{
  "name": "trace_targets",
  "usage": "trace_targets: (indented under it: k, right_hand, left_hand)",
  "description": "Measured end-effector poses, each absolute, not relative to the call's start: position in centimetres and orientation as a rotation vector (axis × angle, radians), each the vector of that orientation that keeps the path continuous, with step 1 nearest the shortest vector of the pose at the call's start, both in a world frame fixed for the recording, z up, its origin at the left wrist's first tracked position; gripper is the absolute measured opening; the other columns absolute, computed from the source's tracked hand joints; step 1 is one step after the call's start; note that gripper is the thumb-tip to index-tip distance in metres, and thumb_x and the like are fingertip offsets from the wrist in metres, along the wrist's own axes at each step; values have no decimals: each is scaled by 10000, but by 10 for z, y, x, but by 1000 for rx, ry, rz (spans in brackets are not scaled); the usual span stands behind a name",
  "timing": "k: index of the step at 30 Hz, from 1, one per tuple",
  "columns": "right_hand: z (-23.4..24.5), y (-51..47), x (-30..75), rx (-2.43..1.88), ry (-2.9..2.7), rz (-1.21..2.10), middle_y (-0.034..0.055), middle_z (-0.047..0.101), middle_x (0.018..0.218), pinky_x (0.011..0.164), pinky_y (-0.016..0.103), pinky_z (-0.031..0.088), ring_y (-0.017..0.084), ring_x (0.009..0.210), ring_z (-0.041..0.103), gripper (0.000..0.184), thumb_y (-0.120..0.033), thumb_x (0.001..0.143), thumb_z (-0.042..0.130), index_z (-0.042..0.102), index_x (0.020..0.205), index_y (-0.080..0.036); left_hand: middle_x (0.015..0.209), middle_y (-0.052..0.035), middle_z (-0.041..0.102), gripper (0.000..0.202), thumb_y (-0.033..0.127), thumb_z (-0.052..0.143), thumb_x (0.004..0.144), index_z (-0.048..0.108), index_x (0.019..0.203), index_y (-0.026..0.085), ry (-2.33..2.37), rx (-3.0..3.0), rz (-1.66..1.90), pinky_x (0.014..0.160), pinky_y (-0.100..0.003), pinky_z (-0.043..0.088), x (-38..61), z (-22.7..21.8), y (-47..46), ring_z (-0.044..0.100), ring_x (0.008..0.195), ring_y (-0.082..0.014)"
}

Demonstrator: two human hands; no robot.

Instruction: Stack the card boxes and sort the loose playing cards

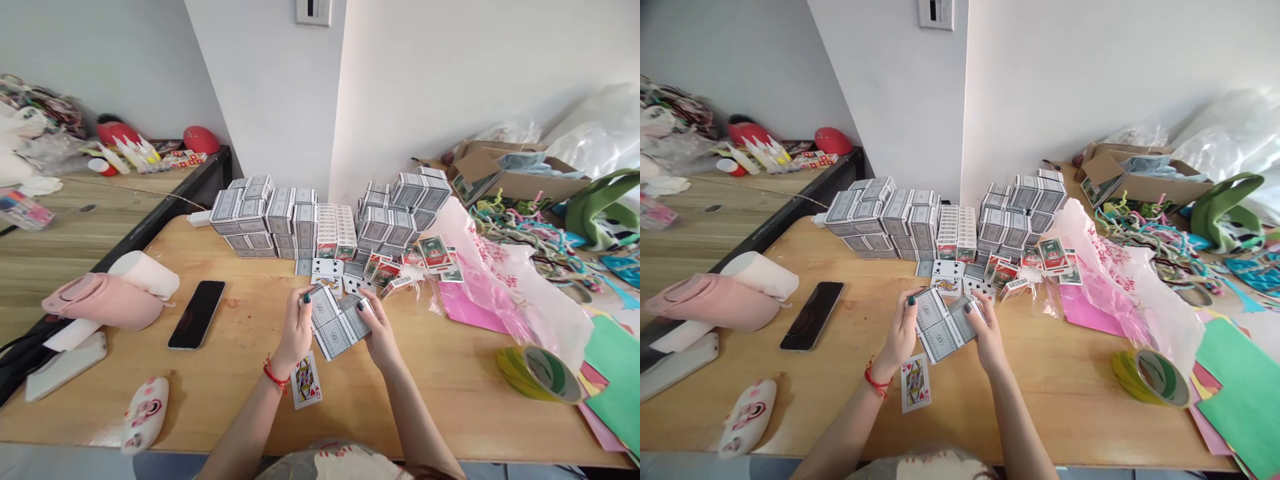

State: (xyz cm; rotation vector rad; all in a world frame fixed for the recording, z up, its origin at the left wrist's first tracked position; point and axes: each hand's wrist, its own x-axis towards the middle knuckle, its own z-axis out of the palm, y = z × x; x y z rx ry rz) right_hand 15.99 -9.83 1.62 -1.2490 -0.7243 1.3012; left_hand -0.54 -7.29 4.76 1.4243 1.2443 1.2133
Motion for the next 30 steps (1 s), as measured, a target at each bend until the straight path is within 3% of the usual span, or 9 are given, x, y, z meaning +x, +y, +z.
trace_targets:
  k: [2,5,7,11,16,20,25,30]
  right_hand:
    - [22,-99,163,-1267,-817,1312,15,615,987,598,249,427,186,784,564,487,-476,690,593,516,1120,-260]
    - [29,-102,162,-1283,-867,1393,-1,618,932,600,241,406,172,758,546,434,-473,703,576,542,1081,-262]
    - [31,-104,159,-1273,-871,1476,-9,609,875,578,228,391,153,709,529,387,-468,717,564,541,1043,-262]
    - [23,-103,152,-1259,-792,1448,-38,540,748,514,198,348,116,595,463,347,-521,740,515,485,975,-266]
    - [17,-101,148,-1278,-841,1390,-48,468,719,539,201,338,121,603,424,304,-538,779,451,447,939,-279]
    - [18,-102,146,-1329,-975,1332,-43,445,707,585,221,343,127,624,414,279,-526,786,450,458,821,-249]
    - [13,-103,141,-1356,-1009,1121,-15,486,801,681,254,368,162,758,452,278,-521,785,450,474,879,-259]
    - [7,-105,139,-1325,-981,1155,2,503,806,710,278,384,178,780,467,298,-533,812,398,481,882,-255]
  left_hand:
    - [920,-38,529,313,448,304,874,477,951,198,1301,1414,1215,773,-266,402,-7,47,-72,506,842,-141]
    - [661,23,454,309,475,337,855,472,819,199,1337,1348,1170,597,-231,386,-9,44,-69,449,606,-107]
    - [637,34,454,304,491,391,829,478,832,200,1309,1253,1126,558,-221,380,-11,41,-65,450,575,-98]
    - [948,-19,579,406,487,442,808,413,1123,233,1219,972,1124,658,-242,448,-8,33,-63,571,809,-139]
    - [1232,-81,492,537,491,431,816,301,1270,235,1330,973,1083,878,-313,418,-2,19,-69,495,1105,-199]
    - [1290,-97,437,565,482,432,817,290,1298,221,1405,1186,1099,982,-356,336,-4,14,-71,402,1203,-219]
    - [1218,-86,510,526,441,455,820,312,1280,231,1261,1189,1100,917,-341,406,-5,19,-68,493,1116,-207]
    - [1239,-102,494,559,420,486,809,285,1290,219,1216,1211,1046,934,-346,394,-1,20,-71,496,1114,-200]
